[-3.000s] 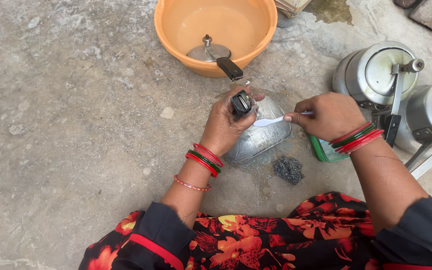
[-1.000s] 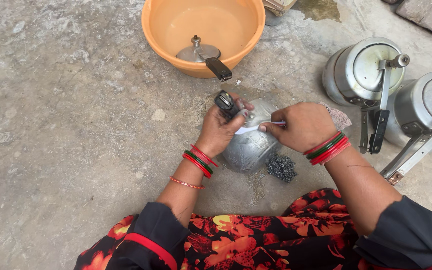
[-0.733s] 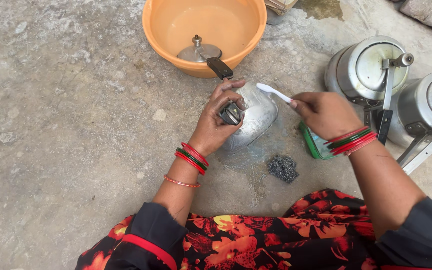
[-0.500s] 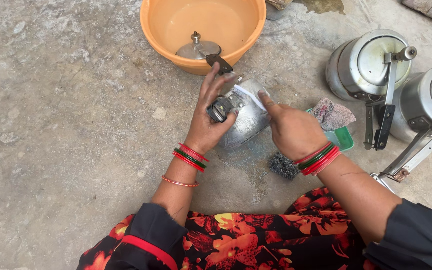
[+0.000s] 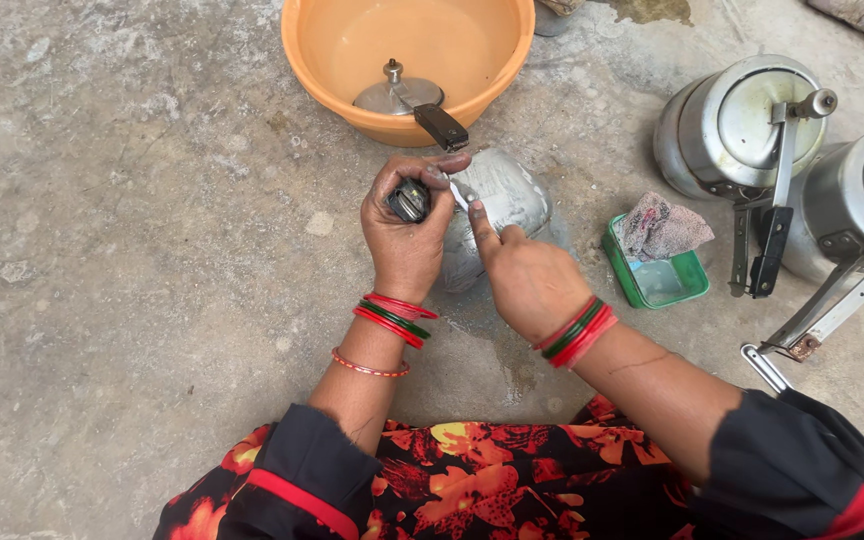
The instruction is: The person sits on the ground and scrubs the inside of an aluminum pressure cooker with a steel wool pad, scrapes the rim with a spoon, then scrubs the outside and the lid and places the pot into a water-filled basin.
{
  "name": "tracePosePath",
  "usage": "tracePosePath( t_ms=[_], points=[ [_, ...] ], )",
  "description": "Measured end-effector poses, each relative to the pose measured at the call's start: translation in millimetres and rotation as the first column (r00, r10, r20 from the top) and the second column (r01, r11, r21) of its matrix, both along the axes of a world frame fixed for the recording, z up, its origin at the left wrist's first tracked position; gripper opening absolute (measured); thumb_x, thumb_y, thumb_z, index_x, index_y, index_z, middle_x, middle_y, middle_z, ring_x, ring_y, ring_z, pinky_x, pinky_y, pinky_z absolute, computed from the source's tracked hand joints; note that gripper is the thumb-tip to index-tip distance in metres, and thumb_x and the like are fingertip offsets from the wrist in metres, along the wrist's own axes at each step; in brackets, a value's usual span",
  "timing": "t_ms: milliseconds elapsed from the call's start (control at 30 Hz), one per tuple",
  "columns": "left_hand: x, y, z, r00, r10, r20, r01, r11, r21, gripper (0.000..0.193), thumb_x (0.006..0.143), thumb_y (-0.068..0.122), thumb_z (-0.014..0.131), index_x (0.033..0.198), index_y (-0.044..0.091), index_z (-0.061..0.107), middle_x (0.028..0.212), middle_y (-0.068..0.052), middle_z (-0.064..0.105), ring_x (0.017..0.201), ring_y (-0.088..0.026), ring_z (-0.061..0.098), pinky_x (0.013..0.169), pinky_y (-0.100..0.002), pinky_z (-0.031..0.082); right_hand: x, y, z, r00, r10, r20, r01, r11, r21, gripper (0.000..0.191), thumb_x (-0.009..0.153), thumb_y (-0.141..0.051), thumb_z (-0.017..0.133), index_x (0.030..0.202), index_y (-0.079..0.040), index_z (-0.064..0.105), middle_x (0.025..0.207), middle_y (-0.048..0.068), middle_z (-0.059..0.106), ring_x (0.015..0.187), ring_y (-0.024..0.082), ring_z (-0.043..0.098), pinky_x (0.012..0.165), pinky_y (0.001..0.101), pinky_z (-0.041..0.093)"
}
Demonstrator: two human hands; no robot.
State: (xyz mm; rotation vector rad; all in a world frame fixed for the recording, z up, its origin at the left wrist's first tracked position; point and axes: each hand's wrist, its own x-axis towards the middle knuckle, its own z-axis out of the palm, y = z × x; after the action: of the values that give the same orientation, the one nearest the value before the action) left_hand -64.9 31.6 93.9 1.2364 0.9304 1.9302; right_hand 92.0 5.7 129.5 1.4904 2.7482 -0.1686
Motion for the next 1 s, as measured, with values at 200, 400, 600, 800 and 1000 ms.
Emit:
tracePosePath(
  t_ms=[200, 400, 600, 800, 1000],
  points=[
    [1, -2, 4, 1.000, 0.017, 0.002, -0.017, 0.999, -0.038, 0.023, 0.092, -0.016, 0.063, 0.093, 0.005, 0.054, 0.110, -0.013, 0.076, 0.117, -0.022, 0.072, 0.105, -0.037, 0.057, 5, 0, 0, 0.998, 0.010, 0.065, -0.011, 1.000, 0.009, 0.070, 0.086, -0.005, 0.052, 0.154, -0.001, 0.036, 0.094, 0.020, 0.067, 0.073, 0.036, 0.072, 0.060, 0.0474, 0.058],
    [11, -8, 7, 0.991, -0.084, -0.102, 0.088, 0.995, 0.035, 0.025, 0.091, -0.017, 0.064, 0.102, 0.005, 0.056, 0.137, -0.017, 0.070, 0.142, -0.028, 0.060, 0.122, -0.041, 0.048, 11, 1, -1, 0.998, 0.054, 0.018, -0.056, 0.987, 0.149, 0.066, 0.087, -0.005, 0.052, 0.153, 0.000, 0.041, 0.087, 0.017, 0.068, 0.071, 0.033, 0.072, 0.059, 0.0446, 0.058],
    [15, -10, 5, 0.972, 0.011, -0.237, -0.008, 1.000, 0.016, 0.048, 0.095, -0.016, 0.060, 0.138, 0.005, 0.060, 0.148, -0.012, 0.063, 0.156, -0.027, 0.043, 0.129, -0.039, 0.040, 14, -1, 0, 0.997, 0.010, 0.074, -0.015, 0.997, 0.071, 0.070, 0.084, -0.006, 0.052, 0.153, 0.000, 0.039, 0.088, 0.019, 0.069, 0.070, 0.034, 0.072, 0.058, 0.0451, 0.059],
    [4, -5, -2, 0.972, 0.057, -0.228, -0.047, 0.998, 0.047, 0.044, 0.092, -0.018, 0.058, 0.132, 0.000, 0.063, 0.146, -0.016, 0.064, 0.151, -0.028, 0.050, 0.130, -0.040, 0.037, 9, 0, -3, 0.998, 0.019, 0.066, -0.020, 1.000, 0.020, 0.070, 0.087, -0.006, 0.052, 0.155, -0.005, 0.038, 0.091, 0.019, 0.069, 0.074, 0.036, 0.072, 0.063, 0.0471, 0.059],
    [1, -2, -7, 0.987, -0.030, -0.158, 0.035, 0.999, 0.029, 0.034, 0.096, -0.016, 0.059, 0.126, 0.000, 0.065, 0.143, -0.016, 0.067, 0.144, -0.026, 0.059, 0.125, -0.039, 0.046, 9, 1, -2, 0.999, 0.039, 0.009, -0.040, 0.998, 0.056, 0.072, 0.085, -0.005, 0.052, 0.155, -0.004, 0.039, 0.090, 0.019, 0.068, 0.075, 0.037, 0.072, 0.063, 0.0487, 0.058]
  ],
)
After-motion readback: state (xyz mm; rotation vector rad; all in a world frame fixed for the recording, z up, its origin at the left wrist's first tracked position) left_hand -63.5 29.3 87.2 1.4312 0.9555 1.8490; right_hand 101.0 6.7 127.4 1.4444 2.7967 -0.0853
